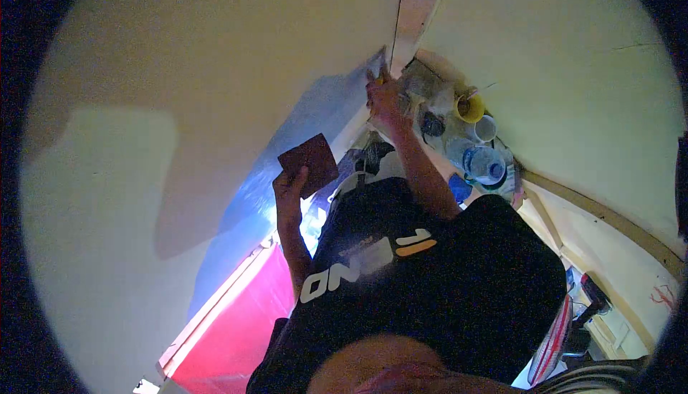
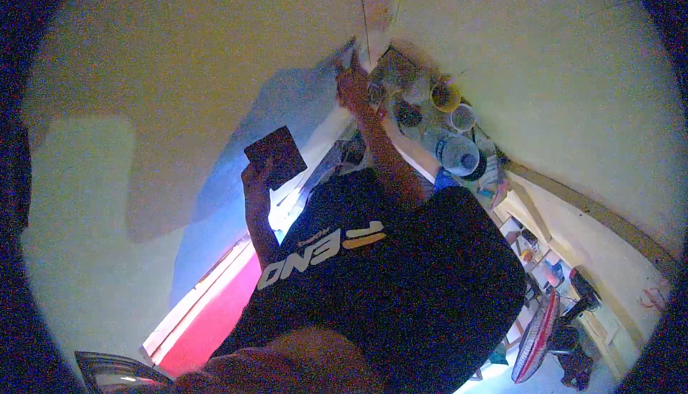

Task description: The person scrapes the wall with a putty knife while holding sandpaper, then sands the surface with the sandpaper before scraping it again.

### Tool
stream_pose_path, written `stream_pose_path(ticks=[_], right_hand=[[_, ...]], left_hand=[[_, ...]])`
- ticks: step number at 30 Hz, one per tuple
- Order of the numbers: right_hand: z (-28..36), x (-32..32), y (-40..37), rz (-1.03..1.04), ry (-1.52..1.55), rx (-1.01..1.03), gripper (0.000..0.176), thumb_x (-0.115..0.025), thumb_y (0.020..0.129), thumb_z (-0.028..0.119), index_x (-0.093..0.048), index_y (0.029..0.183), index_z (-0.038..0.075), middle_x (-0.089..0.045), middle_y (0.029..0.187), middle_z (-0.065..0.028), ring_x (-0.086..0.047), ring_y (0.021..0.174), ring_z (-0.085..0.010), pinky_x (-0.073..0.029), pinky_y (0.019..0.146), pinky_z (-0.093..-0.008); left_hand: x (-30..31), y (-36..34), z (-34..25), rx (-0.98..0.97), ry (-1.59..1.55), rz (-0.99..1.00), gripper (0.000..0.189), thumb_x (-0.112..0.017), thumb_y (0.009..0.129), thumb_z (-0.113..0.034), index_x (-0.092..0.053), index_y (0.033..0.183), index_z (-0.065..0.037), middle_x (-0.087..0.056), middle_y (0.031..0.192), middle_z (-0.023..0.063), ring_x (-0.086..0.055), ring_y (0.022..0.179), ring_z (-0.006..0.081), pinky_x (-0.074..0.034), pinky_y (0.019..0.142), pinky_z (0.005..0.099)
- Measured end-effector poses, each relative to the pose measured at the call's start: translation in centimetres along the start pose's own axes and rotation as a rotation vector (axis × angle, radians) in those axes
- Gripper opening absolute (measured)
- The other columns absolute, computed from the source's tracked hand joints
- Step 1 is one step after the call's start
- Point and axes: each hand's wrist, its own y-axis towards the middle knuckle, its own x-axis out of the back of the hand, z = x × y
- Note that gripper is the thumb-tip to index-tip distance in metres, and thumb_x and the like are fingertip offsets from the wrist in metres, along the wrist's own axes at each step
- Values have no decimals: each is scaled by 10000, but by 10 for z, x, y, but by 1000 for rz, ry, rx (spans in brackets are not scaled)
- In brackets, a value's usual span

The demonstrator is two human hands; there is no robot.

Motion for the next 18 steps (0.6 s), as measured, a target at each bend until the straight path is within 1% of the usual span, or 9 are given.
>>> stream_pose_path(ticks=[1,4,6,8,9,12,13,15,18], right_hand=[[85,-7,-25,-11,-44,-324,505,-600,852,226,-436,1315,107,-524,605,-16,-472,435,-113,-438,401,-260],[166,-21,-70,113,-119,-542,530,-597,835,233,-442,1327,108,-559,606,-87,-478,413,-161,-454,434,-299],[133,-12,-91,220,21,-421,565,-603,832,230,-407,1347,106,-554,598,-86,-470,404,-164,-452,428,-300],[117,-4,-90,203,92,-348,598,-605,842,232,-357,1375,123,-517,568,-52,-435,378,-134,-414,382,-281],[114,0,-84,133,96,-351,614,-604,854,234,-326,1393,141,-484,542,-19,-405,356,-101,-378,339,-262],[91,3,-76,6,-6,-170,641,-580,881,232,-250,1426,156,-449,532,20,-391,367,-64,-336,296,-246],[130,2,-76,-22,14,-268,643,-571,886,226,-235,1429,153,-448,534,20,-393,372,-65,-336,295,-246],[167,-5,-83,0,109,-378,653,-562,888,204,-209,1435,143,-445,535,19,-395,375,-68,-338,295,-246],[175,-19,-90,92,264,-421,673,-559,880,153,-185,1439,132,-440,532,17,-396,373,-74,-343,298,-245]], left_hand=[[-1,1,3,8,-4,-6,249,-646,832,-215,-621,962,-4,-628,874,33,-543,767,107,-441,690,278],[0,2,7,7,52,10,270,-637,838,-232,-618,972,1,-625,882,38,-546,769,112,-443,695,280],[-2,-5,5,13,39,15,290,-632,841,-246,-616,985,5,-625,890,43,-553,774,117,-448,702,284],[-1,-12,-1,19,-49,0,312,-629,843,-258,-612,1001,10,-626,900,47,-562,783,123,-454,711,290],[11,-7,17,-9,-29,7,310,-628,844,-238,-606,1024,14,-631,912,53,-578,799,132,-465,730,299],[21,-12,17,41,54,-53,298,-626,843,-217,-604,1027,16,-635,919,61,-584,804,137,-468,734,299],[20,-13,18,26,12,-55,289,-625,844,-210,-604,1023,16,-635,915,57,-583,803,134,-467,733,297],[20,-10,19,-4,-68,-67,271,-623,846,-195,-606,1013,18,-636,908,50,-583,800,128,-467,732,291],[19,-16,19,12,-62,-58,258,-623,847,-190,-609,1000,17,-635,900,41,-578,797,122,-464,735,289]])
